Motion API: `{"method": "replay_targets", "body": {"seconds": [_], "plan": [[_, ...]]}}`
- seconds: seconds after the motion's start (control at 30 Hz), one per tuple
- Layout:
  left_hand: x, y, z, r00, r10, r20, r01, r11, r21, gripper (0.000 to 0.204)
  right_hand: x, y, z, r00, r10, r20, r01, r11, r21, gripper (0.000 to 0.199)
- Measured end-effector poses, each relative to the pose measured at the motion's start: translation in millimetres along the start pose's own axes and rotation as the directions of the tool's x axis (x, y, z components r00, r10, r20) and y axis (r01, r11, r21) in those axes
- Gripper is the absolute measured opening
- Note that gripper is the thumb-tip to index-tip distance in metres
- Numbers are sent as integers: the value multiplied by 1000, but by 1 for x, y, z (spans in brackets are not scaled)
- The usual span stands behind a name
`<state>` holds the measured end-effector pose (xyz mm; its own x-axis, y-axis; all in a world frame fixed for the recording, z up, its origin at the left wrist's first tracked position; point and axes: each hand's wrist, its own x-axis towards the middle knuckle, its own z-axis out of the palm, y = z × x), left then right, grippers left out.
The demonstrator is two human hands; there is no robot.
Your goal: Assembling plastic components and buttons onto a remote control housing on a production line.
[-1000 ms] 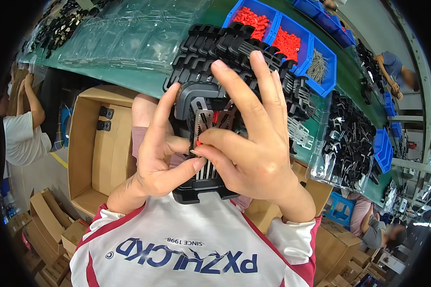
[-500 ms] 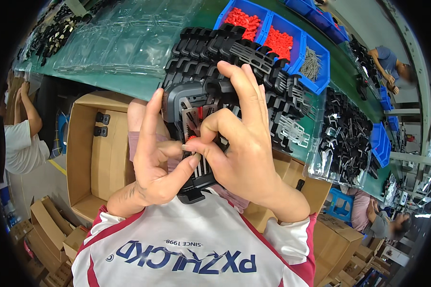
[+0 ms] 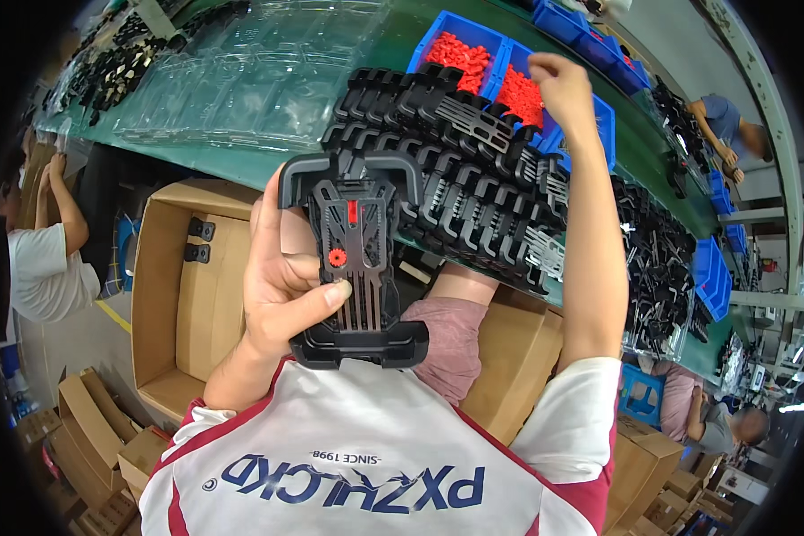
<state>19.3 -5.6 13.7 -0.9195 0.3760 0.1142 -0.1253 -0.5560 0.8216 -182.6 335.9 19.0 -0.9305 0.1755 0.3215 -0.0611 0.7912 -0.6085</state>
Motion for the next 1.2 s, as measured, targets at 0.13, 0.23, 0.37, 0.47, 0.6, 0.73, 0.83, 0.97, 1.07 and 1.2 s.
{"method": "replay_targets", "body": {"seconds": [0.13,0.23,0.37,0.47,0.6,0.73,0.83,0.97,1.07,1.2], "plan": [[-9,6,-4,999,30,26,-31,998,59,97,26,21,33,981,8,192,10,996,-92,18],[-14,12,-5,999,32,12,-33,995,92,97,41,44,45,933,52,355,24,978,-206,18],[-14,19,-5,1000,-13,-14,14,992,122,97,56,75,51,867,137,480,33,944,-329,18],[-14,13,-11,999,41,32,-43,996,79,97,51,59,53,906,134,402,28,927,-373,17],[-12,6,-12,997,57,58,-58,998,25,98,39,45,40,970,81,231,14,923,-384,16],[-9,5,-14,997,48,55,-48,999,-7,98,17,3,12,994,103,-29,-105,990,-94,17],[-7,4,-17,998,33,45,-33,999,-3,98,-34,-54,-17,989,29,-144,32,914,405,16],[-3,0,-18,999,19,27,-19,999,-32,99,-142,-113,-38,967,-197,-164,255,803,539,15],[4,-1,-14,998,-19,60,22,999,-36,99,-182,-134,-24,862,-506,10,441,760,477,18],[8,-5,-6,998,-42,55,42,999,-2,99,-189,-137,-8,809,-586,43,528,759,381,17]]}}
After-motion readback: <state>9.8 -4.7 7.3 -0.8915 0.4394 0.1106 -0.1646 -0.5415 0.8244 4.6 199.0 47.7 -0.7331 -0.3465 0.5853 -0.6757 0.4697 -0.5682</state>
